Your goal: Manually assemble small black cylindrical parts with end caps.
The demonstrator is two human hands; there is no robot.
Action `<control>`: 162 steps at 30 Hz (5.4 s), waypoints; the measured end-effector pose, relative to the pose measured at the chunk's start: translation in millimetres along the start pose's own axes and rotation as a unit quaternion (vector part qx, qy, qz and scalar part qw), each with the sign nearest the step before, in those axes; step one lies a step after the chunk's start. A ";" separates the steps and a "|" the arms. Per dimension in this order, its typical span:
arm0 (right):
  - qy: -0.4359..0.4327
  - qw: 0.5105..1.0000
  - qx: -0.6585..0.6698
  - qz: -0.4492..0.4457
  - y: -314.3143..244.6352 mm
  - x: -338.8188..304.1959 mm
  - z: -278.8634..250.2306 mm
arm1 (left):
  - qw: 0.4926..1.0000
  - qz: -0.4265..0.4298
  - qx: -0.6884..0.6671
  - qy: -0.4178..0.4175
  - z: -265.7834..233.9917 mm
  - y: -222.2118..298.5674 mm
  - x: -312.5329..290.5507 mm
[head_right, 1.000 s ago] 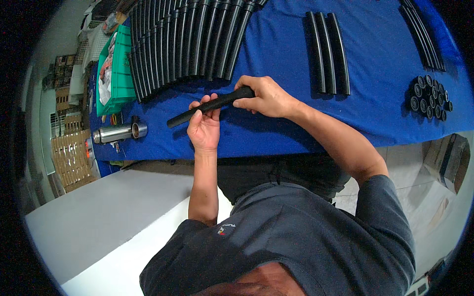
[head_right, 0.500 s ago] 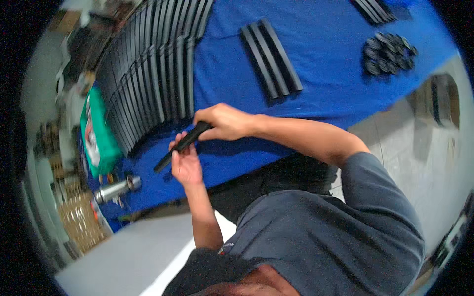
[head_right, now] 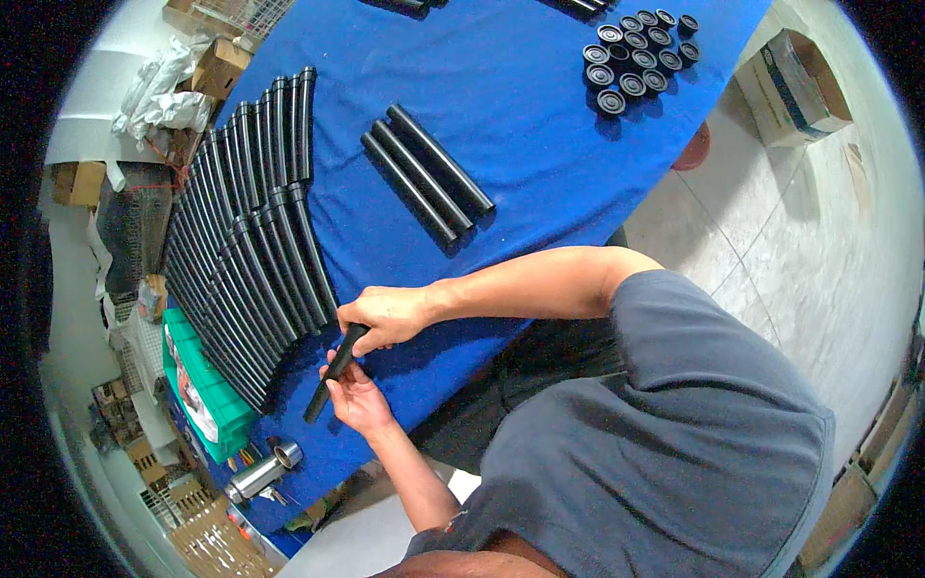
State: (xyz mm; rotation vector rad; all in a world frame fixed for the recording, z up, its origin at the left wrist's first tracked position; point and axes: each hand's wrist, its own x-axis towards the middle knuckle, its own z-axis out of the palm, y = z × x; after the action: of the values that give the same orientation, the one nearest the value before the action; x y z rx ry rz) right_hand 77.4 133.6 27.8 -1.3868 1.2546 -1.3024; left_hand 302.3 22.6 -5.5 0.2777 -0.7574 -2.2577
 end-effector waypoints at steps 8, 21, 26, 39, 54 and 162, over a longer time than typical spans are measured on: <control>0.035 0.998 -0.048 -0.026 5.7 1.5 2.6 | 0.999 0.010 0.021 0.032 5.8 -4.4 0.7; 0.119 0.974 -0.098 -0.167 25.7 7.6 12.9 | 0.999 0.004 0.024 0.030 8.3 -5.3 2.4; 0.067 0.995 -0.055 -0.045 13.0 3.2 8.4 | 0.999 0.003 0.026 0.037 1.8 -3.7 0.4; 0.015 0.999 0.010 0.046 3.5 0.3 3.8 | 1.000 -0.005 0.017 0.026 7.1 -4.8 3.5; 0.115 0.976 -0.127 -0.136 15.6 2.9 6.5 | 0.998 -0.006 0.008 0.057 2.8 -7.3 1.7; 0.112 0.970 -0.132 -0.170 20.4 5.7 1.1 | 0.998 -0.032 -0.041 0.027 -2.3 -3.7 4.1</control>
State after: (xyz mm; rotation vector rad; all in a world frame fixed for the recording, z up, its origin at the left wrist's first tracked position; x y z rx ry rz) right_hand 75.9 124.8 8.6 -1.7396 1.4245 -1.6064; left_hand 298.2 20.9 -9.5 0.3272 -0.6350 -2.3255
